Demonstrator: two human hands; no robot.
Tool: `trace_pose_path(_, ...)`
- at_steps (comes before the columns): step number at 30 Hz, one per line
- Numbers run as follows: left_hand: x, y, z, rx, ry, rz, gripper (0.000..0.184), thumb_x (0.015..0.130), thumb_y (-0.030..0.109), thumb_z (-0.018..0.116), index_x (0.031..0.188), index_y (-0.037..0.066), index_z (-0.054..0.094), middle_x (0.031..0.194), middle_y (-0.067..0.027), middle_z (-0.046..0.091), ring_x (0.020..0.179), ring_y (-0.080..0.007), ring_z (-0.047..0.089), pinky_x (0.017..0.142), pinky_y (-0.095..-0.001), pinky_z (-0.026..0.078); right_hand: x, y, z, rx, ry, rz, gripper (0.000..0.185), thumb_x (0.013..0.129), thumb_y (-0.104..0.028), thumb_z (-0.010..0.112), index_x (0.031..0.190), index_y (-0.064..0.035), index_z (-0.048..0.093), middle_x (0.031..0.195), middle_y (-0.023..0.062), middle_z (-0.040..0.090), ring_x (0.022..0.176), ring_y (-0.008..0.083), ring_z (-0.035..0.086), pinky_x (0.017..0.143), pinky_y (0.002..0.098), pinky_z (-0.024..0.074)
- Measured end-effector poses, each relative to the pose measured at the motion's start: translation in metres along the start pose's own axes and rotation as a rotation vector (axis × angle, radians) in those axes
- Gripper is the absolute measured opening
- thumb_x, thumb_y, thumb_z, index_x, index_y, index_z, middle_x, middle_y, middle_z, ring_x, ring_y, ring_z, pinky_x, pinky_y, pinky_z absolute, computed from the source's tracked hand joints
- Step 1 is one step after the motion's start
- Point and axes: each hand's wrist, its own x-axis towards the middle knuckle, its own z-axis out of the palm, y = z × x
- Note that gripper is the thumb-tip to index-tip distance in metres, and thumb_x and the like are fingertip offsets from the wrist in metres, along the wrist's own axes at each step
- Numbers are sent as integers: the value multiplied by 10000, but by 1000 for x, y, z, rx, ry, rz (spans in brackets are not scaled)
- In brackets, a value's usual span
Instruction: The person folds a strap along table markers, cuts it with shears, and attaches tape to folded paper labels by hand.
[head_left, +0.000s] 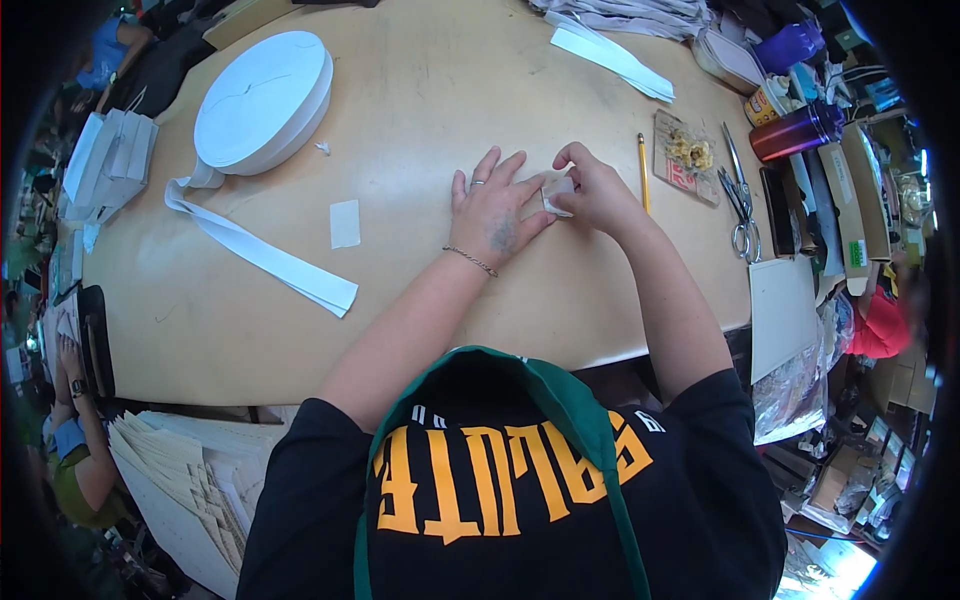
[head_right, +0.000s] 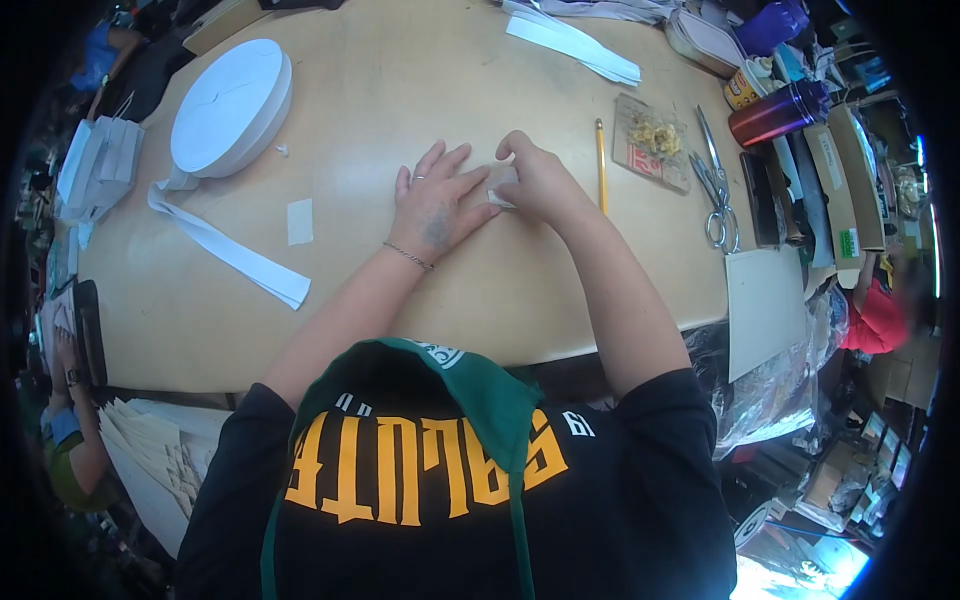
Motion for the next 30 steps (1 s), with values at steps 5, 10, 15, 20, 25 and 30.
trace_pose_path(5, 1, -7, 8, -73, 73, -1, 424, 702, 389, 735, 1055, 171, 649, 1365, -62, 442, 1332, -292, 293, 1015, -624, 201, -1, -2, -1, -13, -16, 12, 395, 733, -70, 690, 1050, -63, 454, 805, 116, 588, 764, 220, 579, 681, 328, 463)
trace_pose_path(10, 0, -3, 0, -73, 12, 7, 342, 705, 375, 737, 983, 187, 674, 1356, -56, 452, 1333, -291, 285, 1025, -616, 180, -1, -3, -3, 15, -41, 37, 418, 719, -108, 697, 1069, -59, 473, 909, 193, 620, 875, 313, 622, 747, 372, 489)
trace_pose_path(15, 2, -3, -1, -79, -11, 1, 313, 707, 378, 735, 960, 200, 684, 1349, -45, 459, 1337, -289, 269, 1030, -612, 159, 0, 0, -3, 42, -35, 49, 412, 716, -96, 688, 1065, -61, 472, 878, 172, 618, 842, 283, 622, 723, 357, 486)
trace_pose_path(20, 3, -4, 1, -71, -2, 9, 326, 697, 397, 737, 957, 205, 689, 1333, -21, 473, 1327, -289, 277, 1018, -618, 154, 0, -2, -4, 57, -35, 73, 413, 711, -87, 686, 1060, -62, 467, 827, 147, 613, 787, 249, 612, 689, 339, 479)
trace_pose_path(25, 3, -5, 3, -67, 10, 15, 328, 691, 414, 737, 944, 210, 694, 1324, -7, 481, 1323, -283, 277, 1017, -613, 149, -1, -4, -4, 65, -37, 91, 402, 715, -79, 682, 1052, -64, 463, 807, 133, 608, 763, 229, 601, 675, 331, 476)
trace_pose_path(30, 4, -3, 5, -82, 11, -3, 343, 687, 425, 739, 955, 218, 689, 1320, -2, 480, 1323, -281, 276, 1018, -615, 149, 0, 0, -4, 97, -35, 91, 393, 717, -71, 673, 1050, -64, 464, 791, 128, 610, 748, 223, 603, 669, 329, 475)
